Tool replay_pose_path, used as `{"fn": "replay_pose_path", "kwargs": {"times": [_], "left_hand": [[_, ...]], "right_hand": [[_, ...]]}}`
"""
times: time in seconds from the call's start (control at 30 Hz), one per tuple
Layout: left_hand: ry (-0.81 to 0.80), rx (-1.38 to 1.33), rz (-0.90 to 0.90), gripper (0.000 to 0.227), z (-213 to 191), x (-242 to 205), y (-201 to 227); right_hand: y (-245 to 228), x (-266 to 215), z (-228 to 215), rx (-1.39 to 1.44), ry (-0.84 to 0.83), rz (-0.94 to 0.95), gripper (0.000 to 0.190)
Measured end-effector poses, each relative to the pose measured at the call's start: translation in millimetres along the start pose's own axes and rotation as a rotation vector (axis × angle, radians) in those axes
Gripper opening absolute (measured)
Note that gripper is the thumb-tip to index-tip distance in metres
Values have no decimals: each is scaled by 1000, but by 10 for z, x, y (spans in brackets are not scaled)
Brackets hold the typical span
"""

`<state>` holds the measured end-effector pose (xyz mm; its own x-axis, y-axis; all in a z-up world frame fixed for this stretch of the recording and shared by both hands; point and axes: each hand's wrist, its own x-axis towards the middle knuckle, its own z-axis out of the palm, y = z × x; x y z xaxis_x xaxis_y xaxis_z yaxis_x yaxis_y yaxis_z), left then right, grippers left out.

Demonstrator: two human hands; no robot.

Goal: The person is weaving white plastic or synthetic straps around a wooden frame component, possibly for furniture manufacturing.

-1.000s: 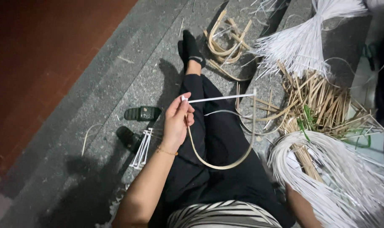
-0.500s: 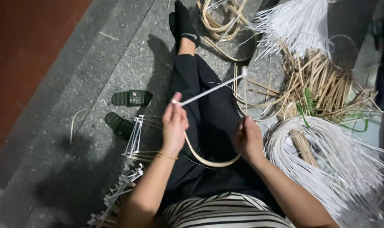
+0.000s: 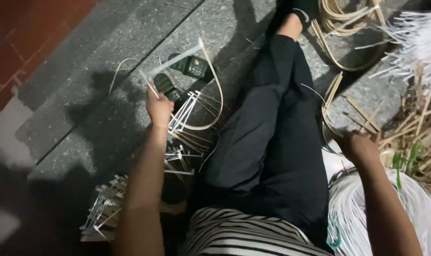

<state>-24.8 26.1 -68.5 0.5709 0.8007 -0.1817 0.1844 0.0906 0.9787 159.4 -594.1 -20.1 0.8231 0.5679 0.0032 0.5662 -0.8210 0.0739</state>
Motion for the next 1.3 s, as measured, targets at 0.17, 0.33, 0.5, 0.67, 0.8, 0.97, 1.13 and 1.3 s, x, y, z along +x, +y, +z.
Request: {"fn": "replay_pose_path", "kwargs": {"times": [0.17,0.33,0.5,0.67,0.8,0.97,1.13,1.3], "left_hand": [[216,829,42,46,-334,-161,-1796],[-124,1306,39,70,-175,-731,-850],[-674,511,-305,73,855,-1017,1084],[-802,315,-398,62,1625,-1043,1498],[-806,749,285,50,1489,-886,1507],[-848,822,447,42,1499,-1368,1866],[-1069,846,630,38,1632,-1781,1809],[-1217,1251,424,43,1914,-1986,1969]], "right_hand": [[383,-302,14,293,-356,92,31],[150,-540,-1683,628,-385,375,26],[-1179,-621,-1931,1196,-397,495,29],[-2893,-538,-1828,843,-520,-546,27],[-2415,-605,-1932,993,-271,-572,29],[-1070,-665,-1565,1150,-67,203,22],[457,-840,-254,1017,-96,844,38],[1595,-734,418,987,297,1137,25]]}}
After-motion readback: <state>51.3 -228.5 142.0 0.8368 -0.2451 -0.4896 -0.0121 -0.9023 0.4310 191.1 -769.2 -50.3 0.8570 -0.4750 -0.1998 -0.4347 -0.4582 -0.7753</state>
